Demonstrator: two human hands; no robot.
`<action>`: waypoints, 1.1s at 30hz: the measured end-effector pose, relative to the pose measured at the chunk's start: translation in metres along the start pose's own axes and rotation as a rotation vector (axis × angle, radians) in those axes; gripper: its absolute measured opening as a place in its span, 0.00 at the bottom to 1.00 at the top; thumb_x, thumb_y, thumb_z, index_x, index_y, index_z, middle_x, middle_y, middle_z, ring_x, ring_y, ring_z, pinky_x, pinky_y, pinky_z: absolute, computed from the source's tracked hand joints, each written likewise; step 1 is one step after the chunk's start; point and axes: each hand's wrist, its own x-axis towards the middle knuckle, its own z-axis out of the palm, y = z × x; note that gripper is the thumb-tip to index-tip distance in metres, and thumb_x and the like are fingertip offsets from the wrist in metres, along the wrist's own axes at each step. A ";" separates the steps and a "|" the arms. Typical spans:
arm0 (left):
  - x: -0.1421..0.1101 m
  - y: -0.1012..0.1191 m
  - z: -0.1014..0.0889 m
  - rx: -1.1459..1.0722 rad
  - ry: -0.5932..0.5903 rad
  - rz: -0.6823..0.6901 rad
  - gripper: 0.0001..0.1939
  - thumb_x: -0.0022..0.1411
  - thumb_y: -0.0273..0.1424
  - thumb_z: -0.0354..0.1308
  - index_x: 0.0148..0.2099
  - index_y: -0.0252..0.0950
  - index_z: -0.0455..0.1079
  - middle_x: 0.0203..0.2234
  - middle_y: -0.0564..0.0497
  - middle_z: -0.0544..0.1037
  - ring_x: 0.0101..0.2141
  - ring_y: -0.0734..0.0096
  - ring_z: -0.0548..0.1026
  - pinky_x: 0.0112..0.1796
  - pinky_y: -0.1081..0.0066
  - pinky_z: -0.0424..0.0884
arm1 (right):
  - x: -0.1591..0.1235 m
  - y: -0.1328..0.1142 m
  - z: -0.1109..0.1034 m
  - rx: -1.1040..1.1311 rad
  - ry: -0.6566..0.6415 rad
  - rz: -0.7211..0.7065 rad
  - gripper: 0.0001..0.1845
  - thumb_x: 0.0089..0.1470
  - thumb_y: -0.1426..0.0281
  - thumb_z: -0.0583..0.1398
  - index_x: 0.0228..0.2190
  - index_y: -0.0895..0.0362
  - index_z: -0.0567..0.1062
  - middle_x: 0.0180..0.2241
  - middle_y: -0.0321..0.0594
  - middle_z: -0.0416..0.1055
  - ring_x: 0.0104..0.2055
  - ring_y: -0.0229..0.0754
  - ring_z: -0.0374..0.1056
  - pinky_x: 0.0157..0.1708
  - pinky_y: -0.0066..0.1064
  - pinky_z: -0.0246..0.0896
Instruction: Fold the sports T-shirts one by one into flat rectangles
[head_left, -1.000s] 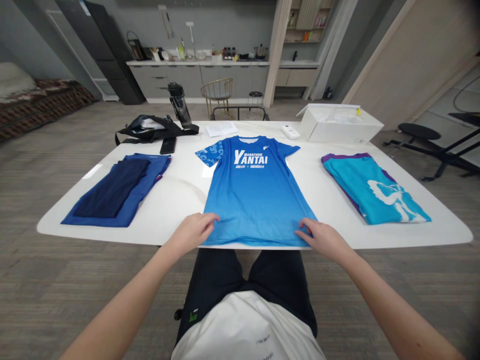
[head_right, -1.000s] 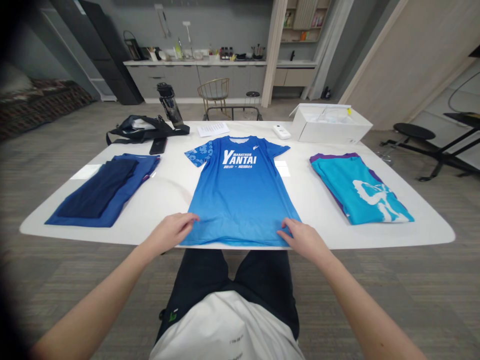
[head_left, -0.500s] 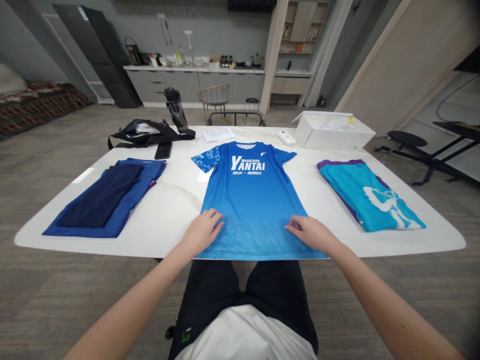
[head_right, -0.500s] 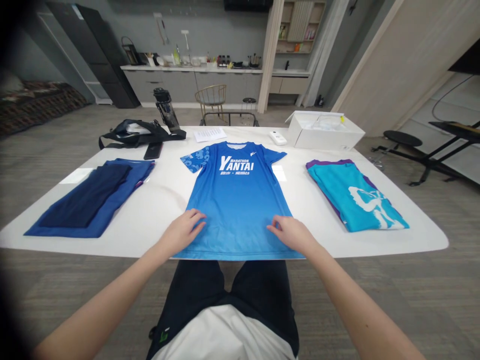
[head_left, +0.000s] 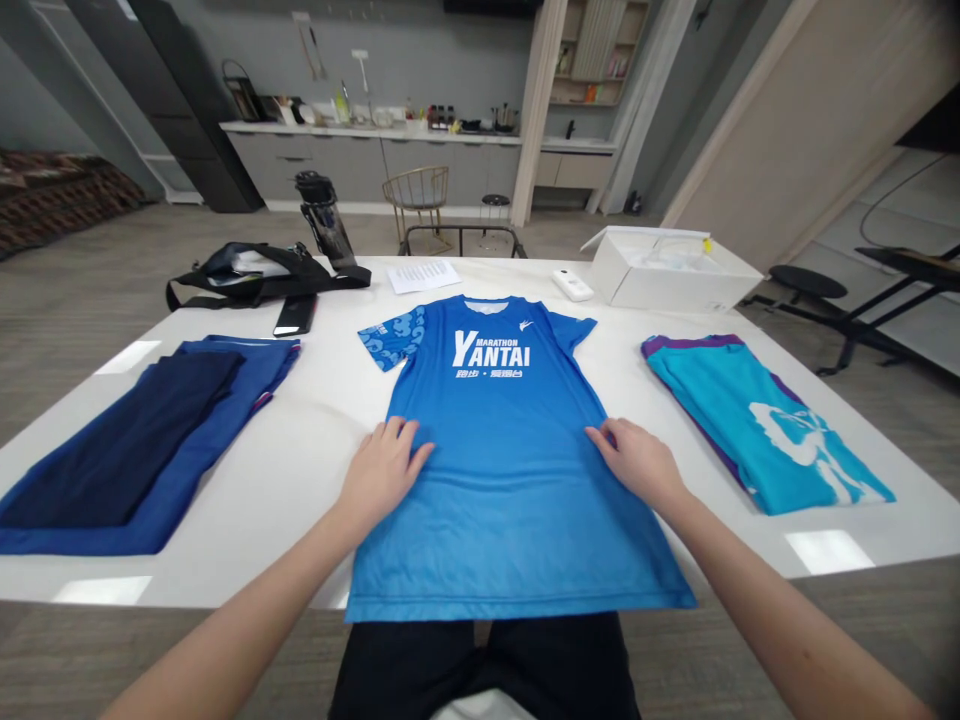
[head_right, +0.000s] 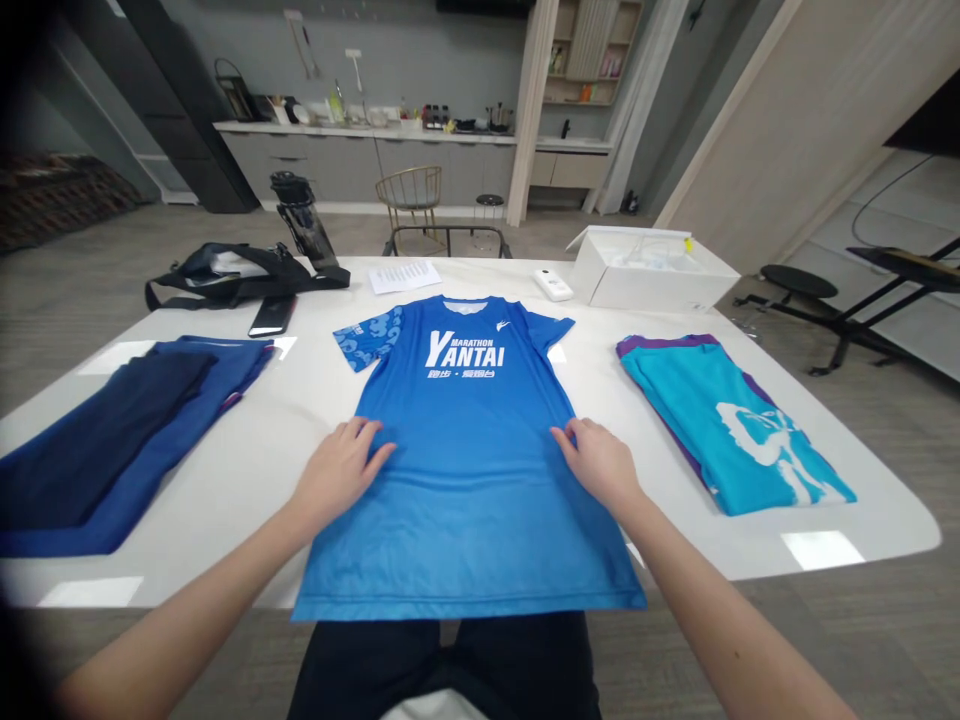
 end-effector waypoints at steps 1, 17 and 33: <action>0.020 -0.005 0.001 -0.009 0.015 -0.004 0.19 0.74 0.43 0.46 0.56 0.37 0.67 0.49 0.41 0.73 0.47 0.54 0.73 0.47 0.58 0.72 | 0.020 -0.003 -0.001 0.027 0.047 -0.034 0.21 0.68 0.52 0.50 0.35 0.52 0.73 0.39 0.43 0.77 0.41 0.50 0.73 0.37 0.38 0.65; 0.228 -0.101 0.084 -0.119 -0.137 -0.294 0.39 0.73 0.51 0.36 0.74 0.29 0.52 0.70 0.35 0.58 0.69 0.46 0.55 0.66 0.49 0.54 | 0.228 0.029 0.006 -0.144 -0.063 -0.178 0.31 0.71 0.52 0.41 0.53 0.54 0.75 0.51 0.51 0.76 0.54 0.57 0.68 0.53 0.52 0.57; 0.265 -0.095 0.081 -0.185 -0.241 -0.411 0.40 0.71 0.53 0.33 0.73 0.32 0.54 0.72 0.35 0.54 0.70 0.41 0.52 0.65 0.41 0.52 | 0.274 -0.006 0.023 0.142 -0.141 0.149 0.39 0.67 0.45 0.40 0.67 0.53 0.63 0.68 0.52 0.58 0.67 0.62 0.57 0.63 0.61 0.50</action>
